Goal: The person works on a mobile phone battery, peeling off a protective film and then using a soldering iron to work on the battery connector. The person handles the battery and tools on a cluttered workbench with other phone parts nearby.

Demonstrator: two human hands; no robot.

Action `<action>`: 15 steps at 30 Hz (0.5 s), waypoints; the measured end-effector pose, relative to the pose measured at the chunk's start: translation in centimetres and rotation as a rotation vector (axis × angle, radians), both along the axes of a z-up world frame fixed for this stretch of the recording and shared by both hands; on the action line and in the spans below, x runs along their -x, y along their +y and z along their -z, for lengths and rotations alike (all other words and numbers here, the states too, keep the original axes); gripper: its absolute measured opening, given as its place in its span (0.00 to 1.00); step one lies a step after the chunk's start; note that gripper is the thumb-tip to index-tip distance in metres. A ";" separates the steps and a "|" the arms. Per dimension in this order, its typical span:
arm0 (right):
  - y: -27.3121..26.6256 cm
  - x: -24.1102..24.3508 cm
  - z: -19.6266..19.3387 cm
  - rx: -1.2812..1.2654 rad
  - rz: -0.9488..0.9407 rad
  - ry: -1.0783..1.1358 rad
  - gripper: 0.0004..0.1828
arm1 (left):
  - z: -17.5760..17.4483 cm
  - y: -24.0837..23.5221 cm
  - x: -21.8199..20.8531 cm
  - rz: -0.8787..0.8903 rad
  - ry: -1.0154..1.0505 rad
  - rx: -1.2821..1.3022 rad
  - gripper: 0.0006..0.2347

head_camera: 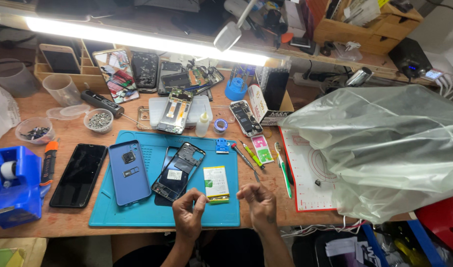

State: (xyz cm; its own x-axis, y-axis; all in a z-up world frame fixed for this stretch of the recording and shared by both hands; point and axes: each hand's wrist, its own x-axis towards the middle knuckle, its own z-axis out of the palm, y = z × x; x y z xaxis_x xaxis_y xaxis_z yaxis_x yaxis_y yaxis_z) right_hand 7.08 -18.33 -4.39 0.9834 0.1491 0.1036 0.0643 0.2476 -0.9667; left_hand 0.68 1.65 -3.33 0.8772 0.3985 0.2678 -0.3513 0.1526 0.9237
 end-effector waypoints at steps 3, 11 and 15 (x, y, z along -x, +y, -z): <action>-1.4 -1.1 0.0 -0.014 0.054 -0.011 0.13 | 0.2 -0.1 -0.1 -0.078 -0.009 -0.155 0.11; -0.8 -2.6 1.0 -0.062 0.024 -0.053 0.16 | -0.5 -0.1 -0.2 -0.109 0.159 -0.164 0.10; 0.3 -2.4 1.3 0.150 0.087 -0.074 0.17 | -0.8 -0.4 0.2 -0.139 0.120 -0.199 0.09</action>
